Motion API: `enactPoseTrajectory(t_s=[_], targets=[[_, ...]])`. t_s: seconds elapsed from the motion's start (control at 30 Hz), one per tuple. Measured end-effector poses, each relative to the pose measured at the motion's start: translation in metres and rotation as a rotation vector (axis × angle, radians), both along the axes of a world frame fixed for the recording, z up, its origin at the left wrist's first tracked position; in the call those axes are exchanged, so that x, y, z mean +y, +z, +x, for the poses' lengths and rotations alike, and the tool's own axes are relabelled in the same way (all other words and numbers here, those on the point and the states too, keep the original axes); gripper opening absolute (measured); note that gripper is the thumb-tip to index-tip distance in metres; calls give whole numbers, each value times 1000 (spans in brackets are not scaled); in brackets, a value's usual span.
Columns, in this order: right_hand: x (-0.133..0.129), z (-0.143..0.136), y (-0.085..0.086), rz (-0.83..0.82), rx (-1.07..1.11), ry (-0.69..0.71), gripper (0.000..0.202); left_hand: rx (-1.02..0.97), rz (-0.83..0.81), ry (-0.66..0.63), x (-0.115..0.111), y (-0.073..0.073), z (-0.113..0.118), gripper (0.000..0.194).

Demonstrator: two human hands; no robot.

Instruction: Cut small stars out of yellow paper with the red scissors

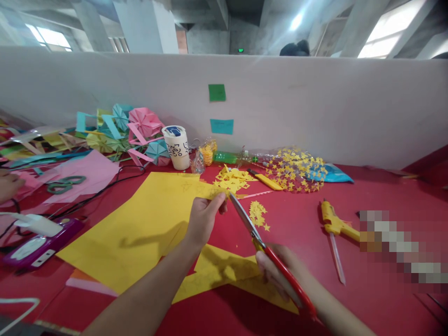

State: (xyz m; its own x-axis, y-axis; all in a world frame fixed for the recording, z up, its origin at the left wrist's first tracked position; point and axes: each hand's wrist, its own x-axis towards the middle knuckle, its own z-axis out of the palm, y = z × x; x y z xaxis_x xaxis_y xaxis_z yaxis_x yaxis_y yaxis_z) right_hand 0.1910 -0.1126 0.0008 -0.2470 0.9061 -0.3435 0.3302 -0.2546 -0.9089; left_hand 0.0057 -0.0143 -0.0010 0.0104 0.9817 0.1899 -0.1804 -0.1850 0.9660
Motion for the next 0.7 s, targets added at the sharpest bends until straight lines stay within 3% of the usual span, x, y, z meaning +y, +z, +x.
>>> enactPoseTrajectory(t_s=[0.23, 0.43, 0.7], targets=[[2, 1, -7, -44, 14, -28, 50, 37, 33, -65, 1, 5, -3, 37], [2, 3, -20, -76, 54, -55, 51, 97, -56, -166, -3, 12, 0, 34], [4, 4, -23, -83, 41, -3, 48, -115, -33, -123, 2, 8, 1, 18]])
